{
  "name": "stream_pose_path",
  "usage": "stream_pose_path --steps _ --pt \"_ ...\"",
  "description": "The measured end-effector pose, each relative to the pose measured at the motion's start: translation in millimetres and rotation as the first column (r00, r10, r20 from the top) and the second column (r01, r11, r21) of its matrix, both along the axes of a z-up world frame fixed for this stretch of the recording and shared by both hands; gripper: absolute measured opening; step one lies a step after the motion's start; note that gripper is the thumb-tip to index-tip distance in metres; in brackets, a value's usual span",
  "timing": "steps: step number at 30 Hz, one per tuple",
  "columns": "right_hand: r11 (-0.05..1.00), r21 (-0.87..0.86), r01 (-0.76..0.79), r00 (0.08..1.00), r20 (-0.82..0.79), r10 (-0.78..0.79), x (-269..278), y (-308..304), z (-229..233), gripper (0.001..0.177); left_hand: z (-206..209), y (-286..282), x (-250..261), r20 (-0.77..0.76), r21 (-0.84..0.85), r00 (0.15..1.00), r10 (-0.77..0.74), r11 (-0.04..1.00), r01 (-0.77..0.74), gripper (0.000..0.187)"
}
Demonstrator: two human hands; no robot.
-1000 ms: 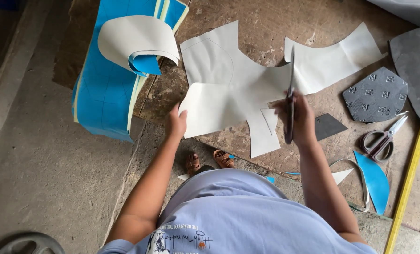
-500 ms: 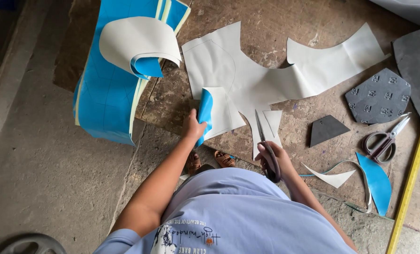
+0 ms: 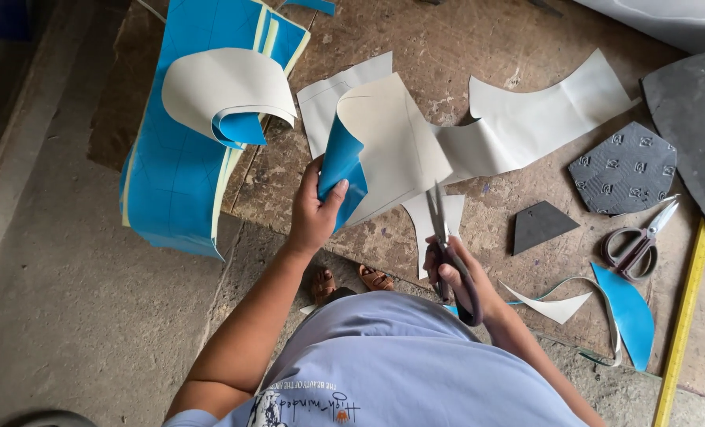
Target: The person uses shears to cut a white sheet of material along a drawn outline. They then place a black textured template on a larger white sheet, trace its shape with a pen, and cut the traced shape out.
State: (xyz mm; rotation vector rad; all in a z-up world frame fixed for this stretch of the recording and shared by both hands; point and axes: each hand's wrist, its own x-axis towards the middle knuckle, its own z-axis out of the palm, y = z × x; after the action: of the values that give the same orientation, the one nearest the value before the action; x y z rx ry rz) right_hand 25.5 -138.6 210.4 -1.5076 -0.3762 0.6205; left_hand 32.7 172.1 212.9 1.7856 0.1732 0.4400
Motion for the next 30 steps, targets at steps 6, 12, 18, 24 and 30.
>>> stream_pose_path --steps 6,12,18,24,30 --pt "1.000 -0.020 0.023 0.994 0.111 -0.021 7.4 0.6 -1.8 0.062 1.3 -13.8 -8.5 0.080 -0.034 0.996 -0.035 0.999 0.037 0.046" --pt "0.998 -0.004 0.069 0.989 0.134 -0.068 4.3 8.0 18.6 0.057 9.4 -18.6 -10.6 0.101 -0.055 0.993 -0.063 0.996 0.069 0.049" --pt "0.992 -0.028 0.123 0.975 0.192 -0.116 1.4 2.5 10.9 0.046 15.0 -17.4 -12.1 0.118 -0.053 0.989 -0.085 0.994 0.092 0.051" --pt "0.987 -0.018 0.159 0.967 0.203 -0.152 -5.3 4.0 9.6 0.038 25.0 -14.1 -13.0 0.146 -0.028 0.985 -0.095 0.995 0.100 0.055" --pt "0.988 0.021 0.156 0.966 0.203 -0.157 2.1 10.8 15.6 0.047 20.5 -19.9 -21.5 0.138 -0.036 0.965 -0.221 0.973 0.228 0.060"
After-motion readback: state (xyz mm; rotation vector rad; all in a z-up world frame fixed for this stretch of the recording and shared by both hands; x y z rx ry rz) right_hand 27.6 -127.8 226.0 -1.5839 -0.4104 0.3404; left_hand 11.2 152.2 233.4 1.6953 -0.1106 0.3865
